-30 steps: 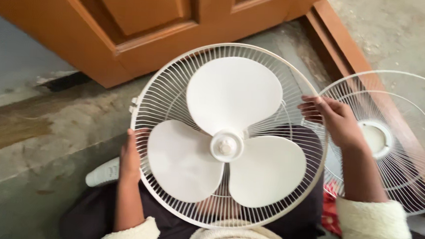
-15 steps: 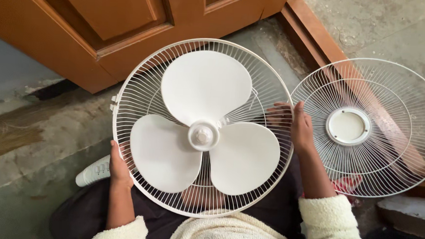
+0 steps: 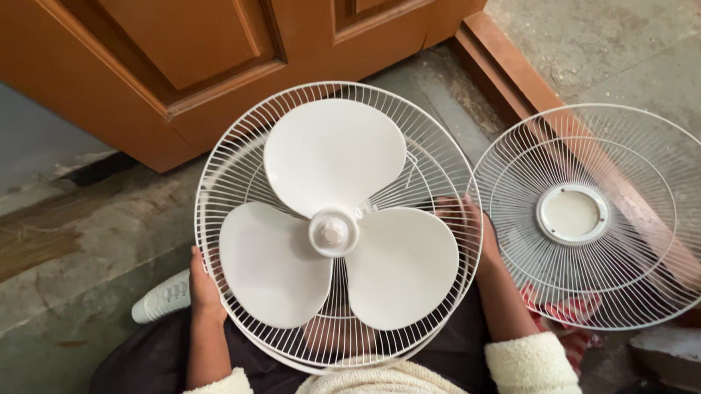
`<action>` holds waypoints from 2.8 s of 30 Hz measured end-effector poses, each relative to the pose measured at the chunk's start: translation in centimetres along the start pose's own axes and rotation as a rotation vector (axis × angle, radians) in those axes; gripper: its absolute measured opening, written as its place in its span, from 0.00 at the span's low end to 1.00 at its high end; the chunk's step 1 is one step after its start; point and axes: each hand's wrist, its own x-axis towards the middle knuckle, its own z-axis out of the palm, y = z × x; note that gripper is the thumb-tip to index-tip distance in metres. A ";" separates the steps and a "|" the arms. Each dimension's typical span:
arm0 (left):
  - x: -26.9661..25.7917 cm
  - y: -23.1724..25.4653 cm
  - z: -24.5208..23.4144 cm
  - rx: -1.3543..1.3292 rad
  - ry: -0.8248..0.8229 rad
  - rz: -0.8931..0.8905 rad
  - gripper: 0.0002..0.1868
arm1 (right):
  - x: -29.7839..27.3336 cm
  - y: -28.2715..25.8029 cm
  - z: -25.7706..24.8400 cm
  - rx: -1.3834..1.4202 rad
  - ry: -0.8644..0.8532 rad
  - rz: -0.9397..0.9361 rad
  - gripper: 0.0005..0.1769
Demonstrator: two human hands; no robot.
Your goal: The person assembles a white electric fan by attaching the blades to the motor shaft and then fitting the front cage over the rear cage by securing clips around the edges.
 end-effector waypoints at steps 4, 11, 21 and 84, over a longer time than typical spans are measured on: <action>-1.3 1.2 0.9 0.074 0.162 0.031 0.28 | 0.3 -0.7 -1.4 0.044 -0.009 -0.083 0.26; -4.1 2.5 1.1 0.324 0.261 0.313 0.20 | -1.1 -2.7 -2.9 0.248 -0.142 -0.162 0.20; -3.4 3.4 1.5 1.027 0.395 0.783 0.13 | -2.5 -8.2 -1.5 0.016 -0.161 -0.417 0.20; -28.3 19.6 27.5 -0.290 -0.725 0.532 0.34 | -18.6 -29.4 19.7 -0.809 -0.491 -1.986 0.09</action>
